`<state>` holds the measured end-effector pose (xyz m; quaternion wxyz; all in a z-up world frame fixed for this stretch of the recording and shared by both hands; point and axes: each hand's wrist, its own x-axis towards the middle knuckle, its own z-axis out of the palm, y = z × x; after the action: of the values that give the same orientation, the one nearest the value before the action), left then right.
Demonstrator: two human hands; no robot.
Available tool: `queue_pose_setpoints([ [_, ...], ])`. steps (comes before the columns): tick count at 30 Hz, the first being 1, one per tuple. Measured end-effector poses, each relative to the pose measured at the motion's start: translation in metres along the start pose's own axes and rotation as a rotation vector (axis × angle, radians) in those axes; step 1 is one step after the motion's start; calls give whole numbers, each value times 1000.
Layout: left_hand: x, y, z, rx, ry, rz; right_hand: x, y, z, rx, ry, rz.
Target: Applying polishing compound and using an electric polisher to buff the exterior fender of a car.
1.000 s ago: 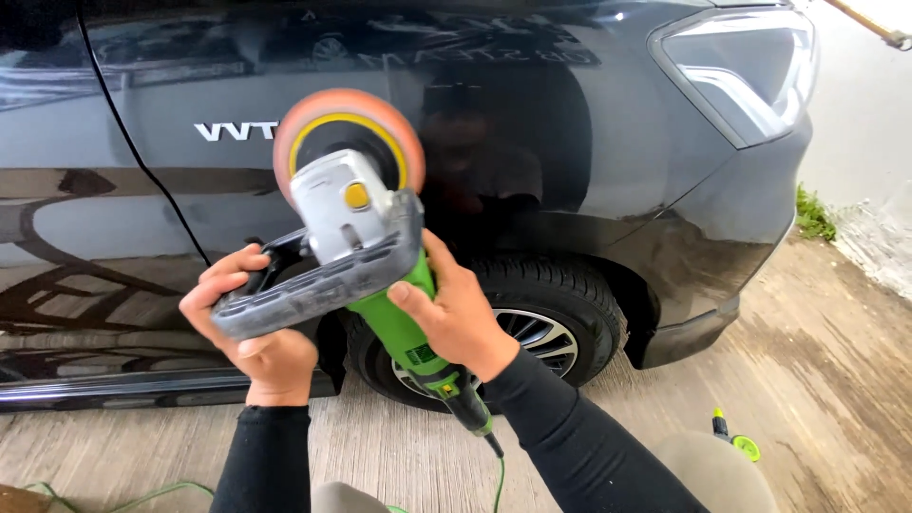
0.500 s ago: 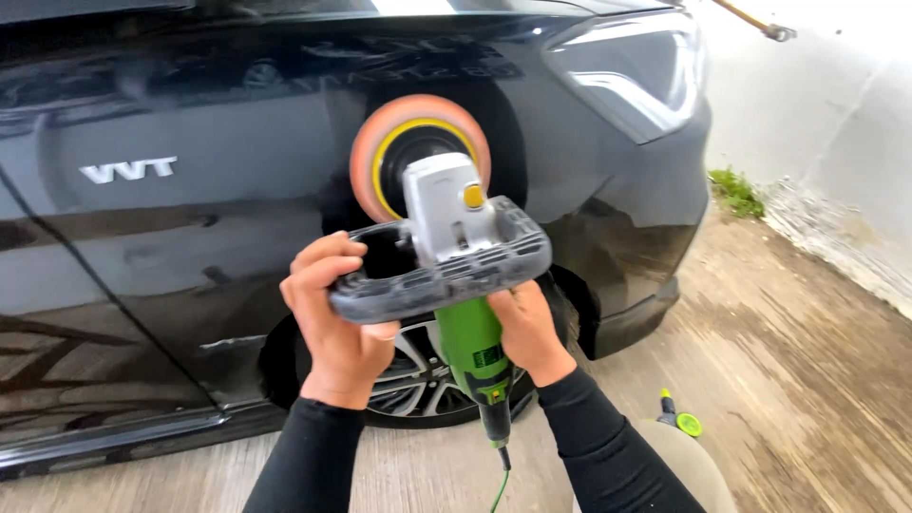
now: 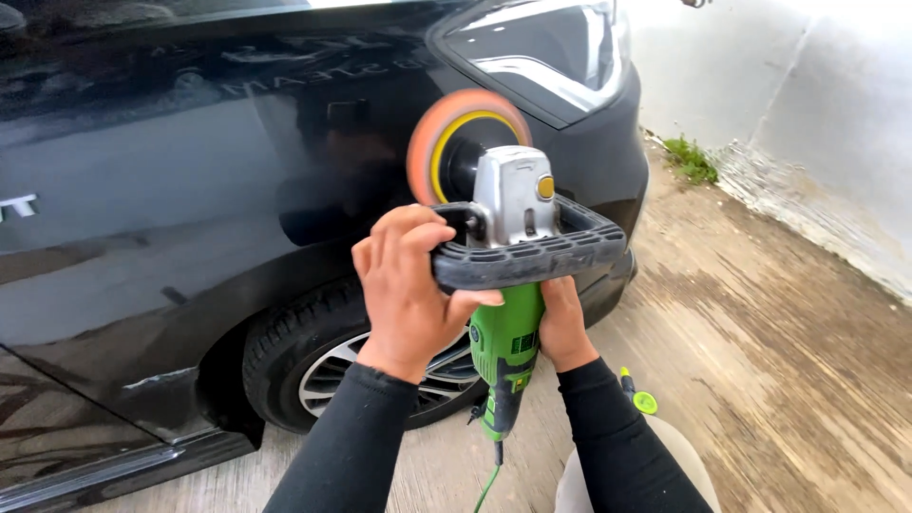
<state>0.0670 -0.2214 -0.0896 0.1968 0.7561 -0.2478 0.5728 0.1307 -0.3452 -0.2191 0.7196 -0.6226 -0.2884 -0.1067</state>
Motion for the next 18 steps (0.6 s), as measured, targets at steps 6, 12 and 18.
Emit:
queue_pose_setpoints([
  [6, 1, 11, 25, 43, -91, 12, -25, 94, -63, 22, 11, -24],
  [12, -8, 8, 22, 93, -151, 23, -40, 108, -72, 52, -22, -59],
  [18, -24, -12, -12, 79, -86, 8, -47, 113, -51, 93, -72, -82],
])
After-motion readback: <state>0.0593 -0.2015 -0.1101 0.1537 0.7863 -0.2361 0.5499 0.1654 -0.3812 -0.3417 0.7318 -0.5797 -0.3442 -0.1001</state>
